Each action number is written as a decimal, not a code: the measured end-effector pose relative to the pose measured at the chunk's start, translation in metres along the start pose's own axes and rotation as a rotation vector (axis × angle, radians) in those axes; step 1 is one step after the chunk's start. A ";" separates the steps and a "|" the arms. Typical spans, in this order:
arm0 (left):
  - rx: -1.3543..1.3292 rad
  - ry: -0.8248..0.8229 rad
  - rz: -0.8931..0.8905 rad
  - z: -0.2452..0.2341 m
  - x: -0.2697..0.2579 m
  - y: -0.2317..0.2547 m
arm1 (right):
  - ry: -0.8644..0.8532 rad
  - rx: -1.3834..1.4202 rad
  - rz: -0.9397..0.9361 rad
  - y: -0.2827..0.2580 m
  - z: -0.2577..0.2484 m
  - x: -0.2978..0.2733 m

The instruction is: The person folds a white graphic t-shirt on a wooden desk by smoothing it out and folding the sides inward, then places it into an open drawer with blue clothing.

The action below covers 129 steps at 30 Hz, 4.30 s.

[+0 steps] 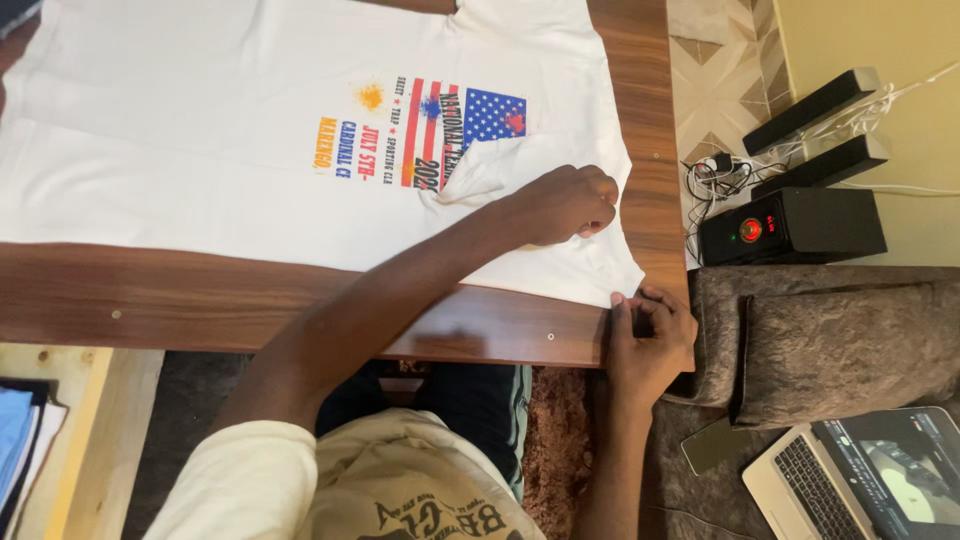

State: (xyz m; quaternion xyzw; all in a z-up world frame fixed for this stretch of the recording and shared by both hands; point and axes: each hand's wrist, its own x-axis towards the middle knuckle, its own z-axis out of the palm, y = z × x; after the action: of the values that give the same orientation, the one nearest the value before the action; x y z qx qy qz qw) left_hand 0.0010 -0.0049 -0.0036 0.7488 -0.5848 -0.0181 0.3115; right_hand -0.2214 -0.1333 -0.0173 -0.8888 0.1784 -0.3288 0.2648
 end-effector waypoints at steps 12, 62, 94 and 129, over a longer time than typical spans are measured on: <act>0.072 0.550 -0.315 -0.026 -0.038 0.000 | 0.025 -0.096 -0.097 -0.029 -0.008 0.010; 0.114 0.319 -0.450 -0.020 0.010 -0.076 | -0.530 -0.242 -0.408 -0.098 0.093 0.034; 0.494 0.416 -0.861 -0.060 -0.224 0.022 | -0.634 -0.285 -0.434 -0.070 0.127 0.090; 0.519 0.405 -1.151 -0.159 -0.458 0.031 | -0.582 -0.341 -0.423 -0.057 0.074 0.057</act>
State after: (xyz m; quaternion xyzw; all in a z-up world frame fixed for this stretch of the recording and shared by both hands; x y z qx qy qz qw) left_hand -0.1079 0.4686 -0.0147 0.9810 -0.0065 0.1008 0.1653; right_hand -0.1223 -0.0899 -0.0039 -0.9931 -0.0393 -0.0762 0.0795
